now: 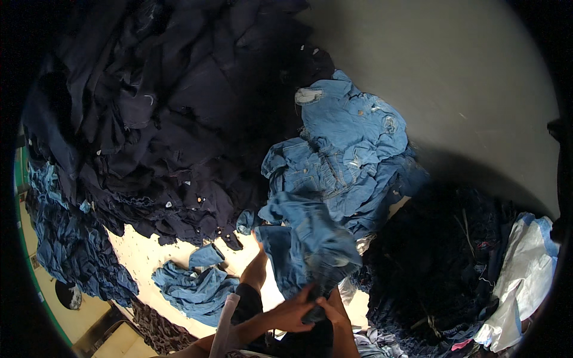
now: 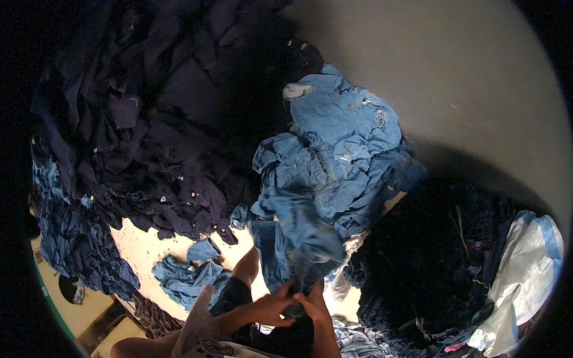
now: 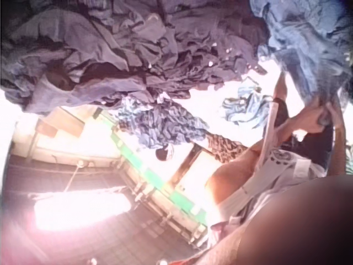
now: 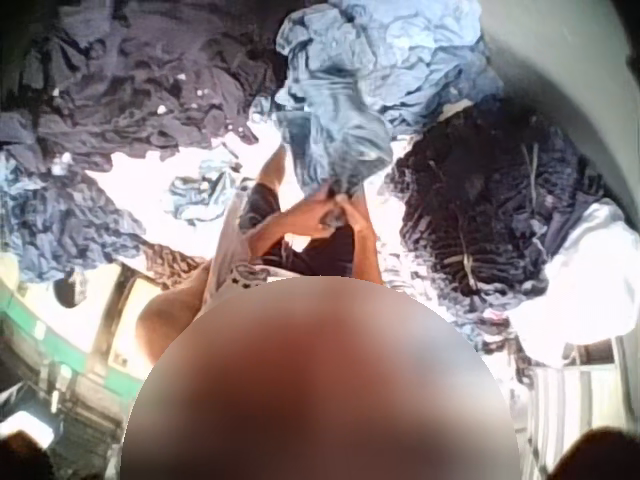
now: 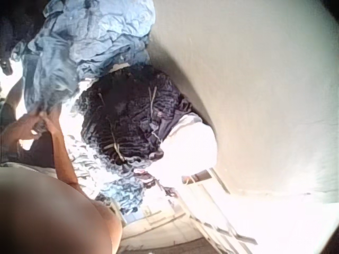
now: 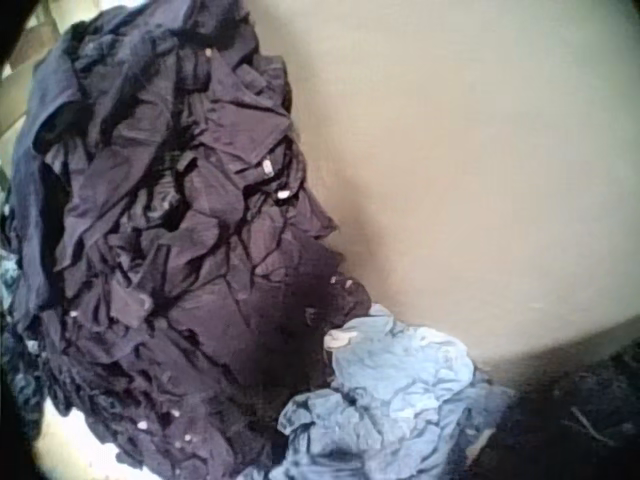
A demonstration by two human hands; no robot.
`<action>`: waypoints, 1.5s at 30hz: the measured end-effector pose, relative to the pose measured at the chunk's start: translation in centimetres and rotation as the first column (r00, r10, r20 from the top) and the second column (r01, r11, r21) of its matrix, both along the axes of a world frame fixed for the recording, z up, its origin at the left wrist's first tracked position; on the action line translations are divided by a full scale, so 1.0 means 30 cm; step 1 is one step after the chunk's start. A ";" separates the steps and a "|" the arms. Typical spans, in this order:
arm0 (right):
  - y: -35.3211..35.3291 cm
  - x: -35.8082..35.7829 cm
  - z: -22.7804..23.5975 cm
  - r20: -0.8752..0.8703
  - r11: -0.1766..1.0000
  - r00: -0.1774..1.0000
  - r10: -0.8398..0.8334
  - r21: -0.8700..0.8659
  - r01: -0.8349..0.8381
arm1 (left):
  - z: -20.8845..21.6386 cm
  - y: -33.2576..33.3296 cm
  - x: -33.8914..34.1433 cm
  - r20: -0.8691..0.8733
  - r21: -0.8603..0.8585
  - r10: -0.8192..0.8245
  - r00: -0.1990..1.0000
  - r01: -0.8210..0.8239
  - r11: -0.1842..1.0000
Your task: The person sorts piles of denim and dark-colored garments on the floor, picking up items one at a time and placing them into separate color-coded piles. The person repeatedly lifts, shakes, and repositions garments to organize them.
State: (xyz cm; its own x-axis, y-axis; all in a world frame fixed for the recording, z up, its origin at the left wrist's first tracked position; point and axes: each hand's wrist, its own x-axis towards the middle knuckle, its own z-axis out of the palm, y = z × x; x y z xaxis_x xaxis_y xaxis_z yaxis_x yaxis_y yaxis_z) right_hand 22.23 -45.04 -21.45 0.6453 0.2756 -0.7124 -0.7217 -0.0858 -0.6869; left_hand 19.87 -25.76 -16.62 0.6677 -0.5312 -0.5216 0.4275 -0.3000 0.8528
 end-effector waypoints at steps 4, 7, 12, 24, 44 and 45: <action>-0.116 0.008 -0.023 -0.075 0.951 0.993 -0.089 -0.304 0.063 | -0.129 -0.036 0.037 -0.176 -0.273 -0.101 0.979 0.050 0.961; -0.238 -0.089 0.029 -0.160 0.895 0.977 -0.138 -0.443 0.054 | -0.433 0.041 0.219 -0.480 -0.174 0.517 0.709 -0.654 0.736; -0.297 -0.380 0.163 -0.460 0.883 0.874 -0.156 -0.462 -0.086 | -1.049 0.136 0.765 0.483 0.566 0.321 0.815 -0.570 0.596; -0.304 -0.459 0.014 -0.397 0.808 0.823 -0.405 -0.577 0.119 | -0.735 0.012 0.488 0.723 0.196 0.100 0.684 -0.341 0.919; -0.310 0.074 0.111 -0.609 0.992 0.783 0.122 0.086 -0.088 | 0.029 -0.352 -0.107 0.579 -0.003 -0.187 0.794 0.232 0.973; -0.320 0.059 0.112 -0.421 0.943 0.855 0.303 0.006 -0.331 | 0.013 -0.362 -0.106 0.587 -0.005 -0.197 0.785 0.248 0.969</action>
